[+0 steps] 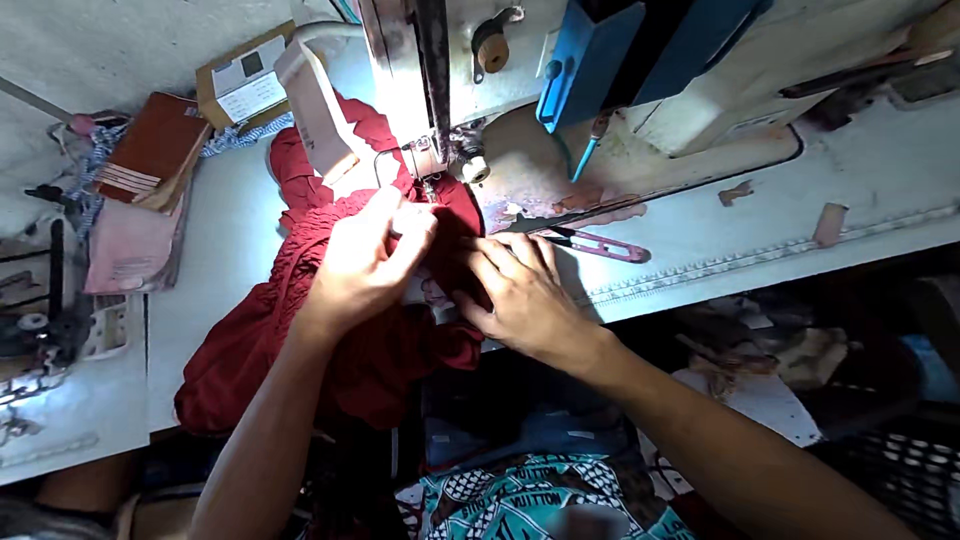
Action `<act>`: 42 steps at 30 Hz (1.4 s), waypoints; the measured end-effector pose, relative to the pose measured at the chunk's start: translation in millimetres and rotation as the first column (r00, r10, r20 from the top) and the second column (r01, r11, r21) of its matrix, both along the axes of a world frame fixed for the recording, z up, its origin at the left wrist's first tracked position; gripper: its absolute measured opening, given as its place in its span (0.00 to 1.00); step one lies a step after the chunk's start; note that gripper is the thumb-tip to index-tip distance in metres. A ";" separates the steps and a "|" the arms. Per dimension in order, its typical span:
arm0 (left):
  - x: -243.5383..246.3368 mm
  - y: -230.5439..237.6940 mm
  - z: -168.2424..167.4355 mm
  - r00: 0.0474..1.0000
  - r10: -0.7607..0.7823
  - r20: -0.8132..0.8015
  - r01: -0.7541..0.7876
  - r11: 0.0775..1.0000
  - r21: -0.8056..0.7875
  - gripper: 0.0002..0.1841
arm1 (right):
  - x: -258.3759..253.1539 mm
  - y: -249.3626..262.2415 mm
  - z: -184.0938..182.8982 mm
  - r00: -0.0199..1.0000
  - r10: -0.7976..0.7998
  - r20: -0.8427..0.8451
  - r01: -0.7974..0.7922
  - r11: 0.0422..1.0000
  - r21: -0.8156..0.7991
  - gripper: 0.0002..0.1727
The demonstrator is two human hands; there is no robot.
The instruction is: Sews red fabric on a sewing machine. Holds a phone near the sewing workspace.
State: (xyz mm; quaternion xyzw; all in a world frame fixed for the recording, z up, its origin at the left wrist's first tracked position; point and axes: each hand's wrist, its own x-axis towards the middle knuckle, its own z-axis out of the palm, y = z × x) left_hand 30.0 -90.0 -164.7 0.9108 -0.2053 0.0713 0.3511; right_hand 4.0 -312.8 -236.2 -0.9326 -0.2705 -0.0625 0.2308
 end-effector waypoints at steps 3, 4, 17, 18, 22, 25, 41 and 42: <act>12.1 12.8 3.0 0.993 0.110 -0.045 -0.115 0.984 -0.139 0.10 | 12.0 4.2 16.4 0.997 0.028 -0.070 -0.034 0.996 -0.087 0.47; 13.3 14.4 4.8 0.992 0.120 -0.051 -0.125 0.982 -0.138 0.10 | 16.6 7.0 21.0 0.994 0.041 -0.098 -0.052 0.992 -0.112 0.51; -23.3 -8.5 -26.1 0.972 -0.156 -0.174 0.186 0.967 0.176 0.17 | -18.6 4.7 -10.3 0.993 -0.091 0.070 0.082 0.990 0.114 0.15; -25.1 -6.8 -28.3 0.966 -0.182 -0.182 0.211 0.965 0.153 0.17 | -19.7 2.5 -11.3 0.989 -0.117 0.086 0.101 0.979 0.177 0.14; -27.6 0.7 -22.9 0.944 -0.268 -0.191 0.284 0.957 0.064 0.16 | -7.2 -0.4 1.6 0.993 -0.054 0.106 0.017 0.945 0.326 0.16; -29.3 1.4 -17.3 0.933 -0.308 -0.185 0.324 0.944 0.062 0.15 | 12.6 -6.3 12.2 0.992 0.099 0.082 -0.113 0.975 0.189 0.24; 24.5 12.1 -58.9 0.987 -0.147 0.063 0.117 0.933 0.341 0.25 | 4.5 -9.0 -11.5 0.973 0.213 0.092 -0.223 0.967 0.119 0.16; 23.0 11.8 -59.7 0.984 -0.157 0.079 0.122 0.934 0.337 0.25 | 1.4 -11.9 -9.8 0.974 0.215 0.066 -0.221 0.967 0.123 0.17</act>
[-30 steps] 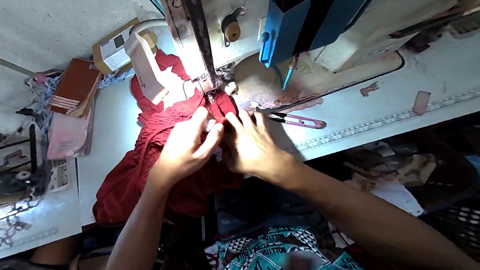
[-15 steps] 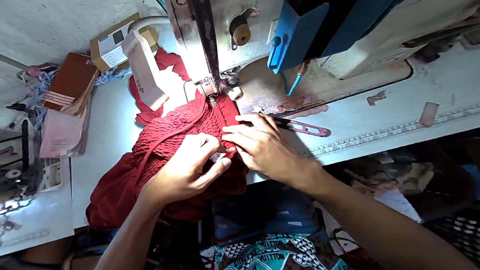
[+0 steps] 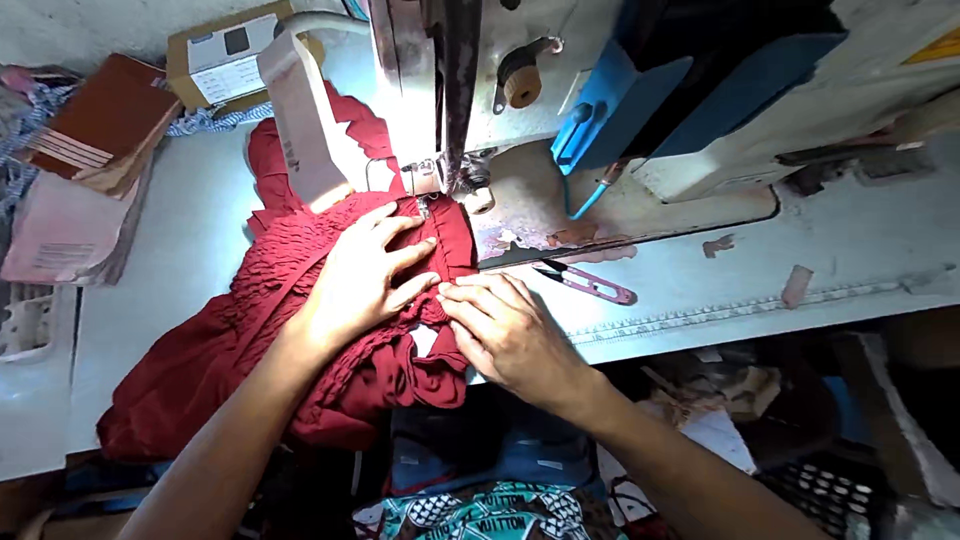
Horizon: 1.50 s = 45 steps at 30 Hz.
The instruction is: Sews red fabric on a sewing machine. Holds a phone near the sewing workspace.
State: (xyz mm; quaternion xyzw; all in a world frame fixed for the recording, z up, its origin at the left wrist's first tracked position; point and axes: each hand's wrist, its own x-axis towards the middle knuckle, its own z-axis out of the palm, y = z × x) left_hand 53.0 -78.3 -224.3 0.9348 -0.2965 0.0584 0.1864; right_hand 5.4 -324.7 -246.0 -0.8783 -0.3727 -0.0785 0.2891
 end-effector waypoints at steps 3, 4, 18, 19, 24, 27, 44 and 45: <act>-1.2 -0.4 -0.7 1.000 0.007 0.002 -0.007 0.999 0.051 0.25 | -5.3 -28.5 7.1 0.997 -0.071 -0.028 0.073 0.995 0.071 0.17; -0.6 1.1 -1.6 1.000 0.013 -0.015 -0.012 0.998 0.069 0.26 | -4.1 -48.5 9.0 0.987 -0.160 0.000 0.159 0.983 0.094 0.18; 20.4 17.6 -2.4 0.991 -0.127 0.045 0.123 0.989 0.083 0.27 | 67.8 -212.4 -0.9 0.619 -0.693 0.370 0.765 0.639 -0.085 0.43; 21.4 19.1 -0.7 0.991 -0.131 0.030 0.128 0.989 0.080 0.27 | 67.2 -211.2 0.1 0.624 -0.699 0.350 0.766 0.636 -0.095 0.43; 29.9 23.9 6.3 0.986 -0.163 -0.022 0.164 0.981 0.105 0.26 | 60.3 -207.9 9.5 0.655 -0.710 0.259 0.748 0.658 -0.089 0.31; 29.4 24.4 8.5 0.979 -0.201 -0.032 0.203 0.973 0.111 0.25 | 61.7 -209.3 9.9 0.680 -0.713 0.171 0.733 0.668 -0.126 0.23; -49.3 26.4 90.2 0.852 0.478 0.215 -0.504 0.859 0.090 0.22 | -20.1 15.3 9.6 0.999 -0.023 0.022 0.023 0.999 -0.037 0.28; -66.2 14.7 82.3 0.913 0.350 0.212 -0.376 0.921 0.098 0.21 | -12.8 14.7 11.2 1.000 -0.009 0.023 0.011 0.999 -0.047 0.26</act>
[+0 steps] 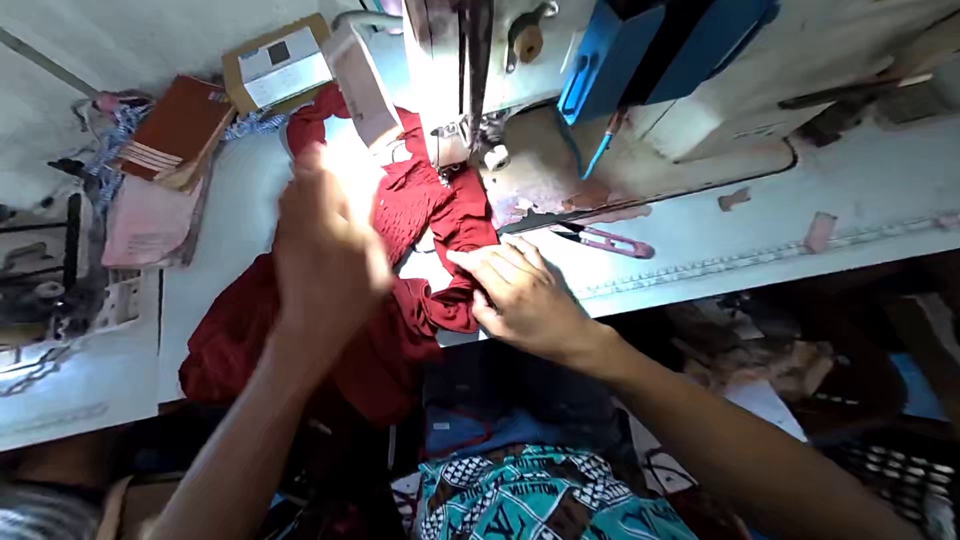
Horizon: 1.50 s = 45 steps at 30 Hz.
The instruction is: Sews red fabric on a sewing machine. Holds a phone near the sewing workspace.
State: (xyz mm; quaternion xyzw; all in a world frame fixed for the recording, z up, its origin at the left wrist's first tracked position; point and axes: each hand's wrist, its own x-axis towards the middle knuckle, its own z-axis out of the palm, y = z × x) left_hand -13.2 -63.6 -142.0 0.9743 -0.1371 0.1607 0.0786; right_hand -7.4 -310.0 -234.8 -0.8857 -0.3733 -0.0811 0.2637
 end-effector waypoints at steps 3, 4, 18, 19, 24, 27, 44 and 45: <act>-29.5 -9.5 -45.4 0.887 -0.381 -0.261 0.386 0.922 -0.038 0.35 | 9.7 -11.4 3.4 0.998 0.061 0.001 -0.061 0.996 0.068 0.14; -31.8 -3.4 -55.0 0.875 -0.390 -0.286 0.398 0.917 -0.033 0.38 | 11.5 -14.9 4.3 0.996 0.081 -0.024 -0.078 0.990 0.119 0.13; -80.2 -27.2 -7.3 0.940 -0.340 0.028 0.339 0.940 0.035 0.10 | 12.6 -3.0 26.8 0.966 0.219 0.139 -0.241 0.956 0.165 0.14; -82.6 -29.9 -13.8 0.963 -0.268 -0.011 0.266 0.961 -0.074 0.15 | 10.7 -4.3 26.5 0.969 0.210 0.130 -0.234 0.952 0.200 0.12; -83.2 -40.6 -52.8 0.987 0.043 -0.157 -0.090 0.947 -0.309 0.37 | -3.0 -7.4 17.4 0.984 0.166 0.064 -0.178 0.936 0.305 0.10; -83.8 -46.3 -54.9 0.999 0.038 -0.033 -0.048 0.921 -0.387 0.11 | -6.1 -11.2 9.6 0.989 0.138 0.062 -0.150 0.946 0.287 0.11; -82.8 -53.8 -58.2 0.985 -0.008 -0.173 -0.051 0.941 -0.335 0.35 | -6.1 -15.8 26.1 0.994 0.095 0.051 -0.108 0.908 0.404 0.13; -79.9 -51.5 -55.7 0.993 0.006 -0.120 -0.047 0.941 -0.336 0.27 | -5.7 -15.7 26.1 0.995 0.090 0.051 -0.102 0.909 0.403 0.12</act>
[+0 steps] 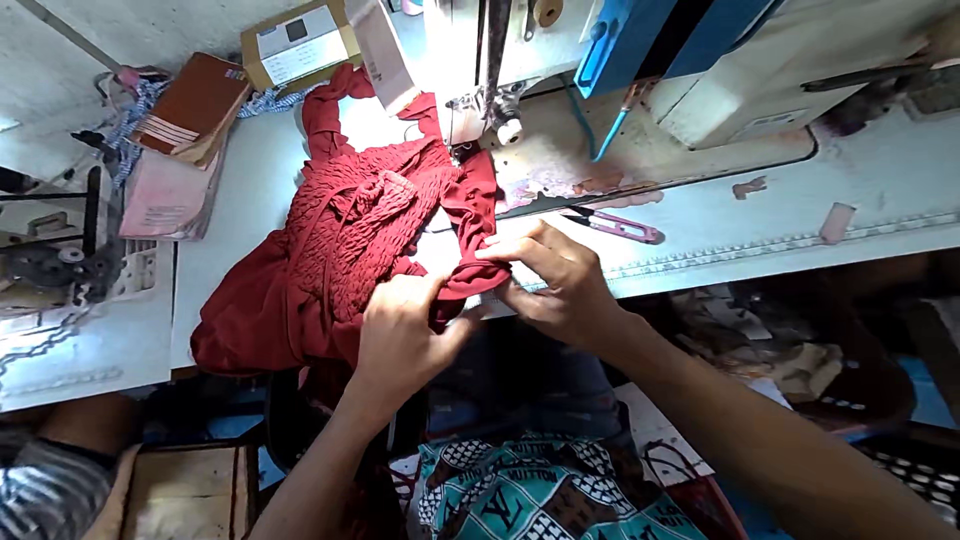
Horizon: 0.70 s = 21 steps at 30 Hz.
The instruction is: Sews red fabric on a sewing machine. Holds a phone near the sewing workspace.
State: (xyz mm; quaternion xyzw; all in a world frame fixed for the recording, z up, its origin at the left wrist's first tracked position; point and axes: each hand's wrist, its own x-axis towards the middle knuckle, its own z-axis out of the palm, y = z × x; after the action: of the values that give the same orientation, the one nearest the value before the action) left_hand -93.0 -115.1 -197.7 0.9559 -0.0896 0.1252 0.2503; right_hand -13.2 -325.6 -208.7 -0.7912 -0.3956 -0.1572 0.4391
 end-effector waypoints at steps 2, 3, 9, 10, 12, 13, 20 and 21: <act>4.7 8.5 13.2 0.999 -0.020 0.050 0.021 1.000 -0.009 0.15 | 1.4 -0.7 -0.5 1.000 -0.018 0.003 0.018 1.000 -0.014 0.12; 6.0 12.4 20.4 0.997 -0.038 0.063 0.039 0.999 -0.008 0.13 | 1.9 -1.1 -0.9 1.000 -0.019 -0.002 0.019 0.999 -0.026 0.11; 3.2 18.2 36.6 0.971 -0.209 0.117 0.204 0.978 0.053 0.08 | 13.7 4.4 -3.1 0.996 0.084 0.024 -0.079 0.987 -0.140 0.13; 2.9 18.7 37.2 0.965 -0.233 0.123 0.227 0.972 0.063 0.08 | 14.3 6.5 -2.5 0.996 0.080 0.042 -0.072 0.986 -0.152 0.17; 1.9 18.5 37.5 0.955 -0.268 0.125 0.260 0.963 0.072 0.09 | 13.2 11.3 -0.6 0.997 0.061 0.051 -0.053 0.988 -0.144 0.21; 1.6 18.1 36.9 0.950 -0.281 0.133 0.273 0.959 0.075 0.09 | 12.6 13.7 0.1 0.998 0.051 0.048 -0.045 0.991 -0.128 0.22; -1.8 21.6 33.7 0.920 -0.360 0.156 0.341 0.930 0.139 0.10 | 13.8 20.0 -0.4 0.991 0.136 -0.015 -0.137 0.979 -0.151 0.40; -2.4 22.0 33.5 0.917 -0.367 0.156 0.345 0.927 0.150 0.10 | 14.0 19.7 -0.7 0.990 0.141 -0.027 -0.144 0.980 -0.134 0.36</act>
State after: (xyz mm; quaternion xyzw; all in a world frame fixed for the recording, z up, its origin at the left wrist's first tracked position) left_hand -95.4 -93.1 -164.2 0.9213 -0.2918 0.1585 0.2023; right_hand 0.8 -305.9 -209.4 -0.7902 -0.4572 -0.0912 0.3978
